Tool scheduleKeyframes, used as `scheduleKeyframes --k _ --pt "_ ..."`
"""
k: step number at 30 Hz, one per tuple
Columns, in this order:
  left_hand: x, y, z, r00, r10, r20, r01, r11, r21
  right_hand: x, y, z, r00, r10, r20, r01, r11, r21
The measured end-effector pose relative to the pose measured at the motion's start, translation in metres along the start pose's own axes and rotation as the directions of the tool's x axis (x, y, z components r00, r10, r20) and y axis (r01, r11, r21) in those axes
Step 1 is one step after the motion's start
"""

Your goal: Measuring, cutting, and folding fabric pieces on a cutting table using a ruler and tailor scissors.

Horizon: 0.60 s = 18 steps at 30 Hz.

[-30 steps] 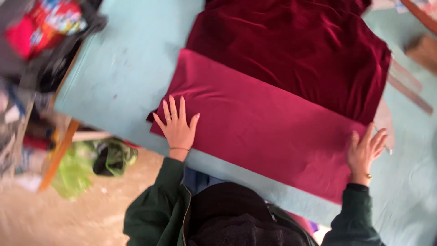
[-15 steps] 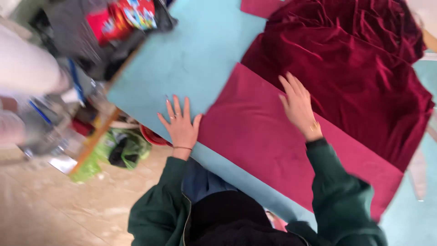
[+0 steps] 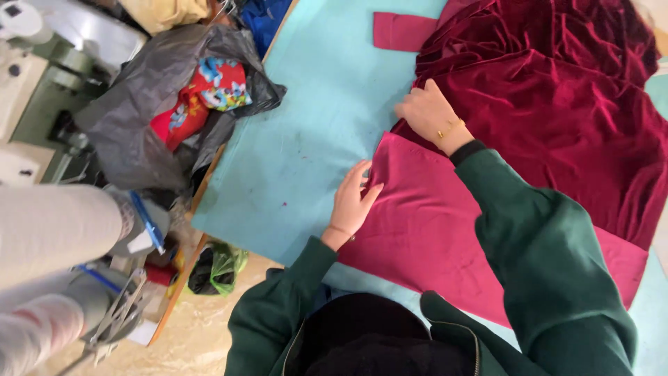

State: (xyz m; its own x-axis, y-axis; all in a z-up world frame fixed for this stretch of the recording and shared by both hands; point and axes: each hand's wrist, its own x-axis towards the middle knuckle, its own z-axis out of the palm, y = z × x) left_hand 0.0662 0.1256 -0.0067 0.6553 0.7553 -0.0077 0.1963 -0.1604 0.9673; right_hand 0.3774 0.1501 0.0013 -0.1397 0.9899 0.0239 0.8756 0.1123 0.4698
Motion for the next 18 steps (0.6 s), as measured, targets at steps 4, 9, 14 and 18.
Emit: scheduleKeyframes --k 4,9,14,18 --pt "0.052 -0.011 0.019 0.999 0.041 -0.017 -0.039 0.996 0.086 -0.005 0.014 -0.069 0.981 -0.001 -0.195 0.015 0.997 0.072" --pt "0.085 -0.002 0.023 0.978 -0.044 0.204 -0.024 0.947 0.321 -0.012 0.021 -0.139 0.985 0.054 -0.166 0.037 0.866 0.498" --pt "0.083 0.009 0.019 0.958 -0.085 0.275 -0.004 0.951 0.308 -0.012 0.016 -0.111 0.991 0.133 -0.002 -0.101 0.765 0.635" --pt "0.080 0.036 0.007 0.966 -0.124 0.226 0.028 0.922 0.385 0.000 0.012 -0.113 0.982 0.178 0.062 -0.173 0.725 0.667"
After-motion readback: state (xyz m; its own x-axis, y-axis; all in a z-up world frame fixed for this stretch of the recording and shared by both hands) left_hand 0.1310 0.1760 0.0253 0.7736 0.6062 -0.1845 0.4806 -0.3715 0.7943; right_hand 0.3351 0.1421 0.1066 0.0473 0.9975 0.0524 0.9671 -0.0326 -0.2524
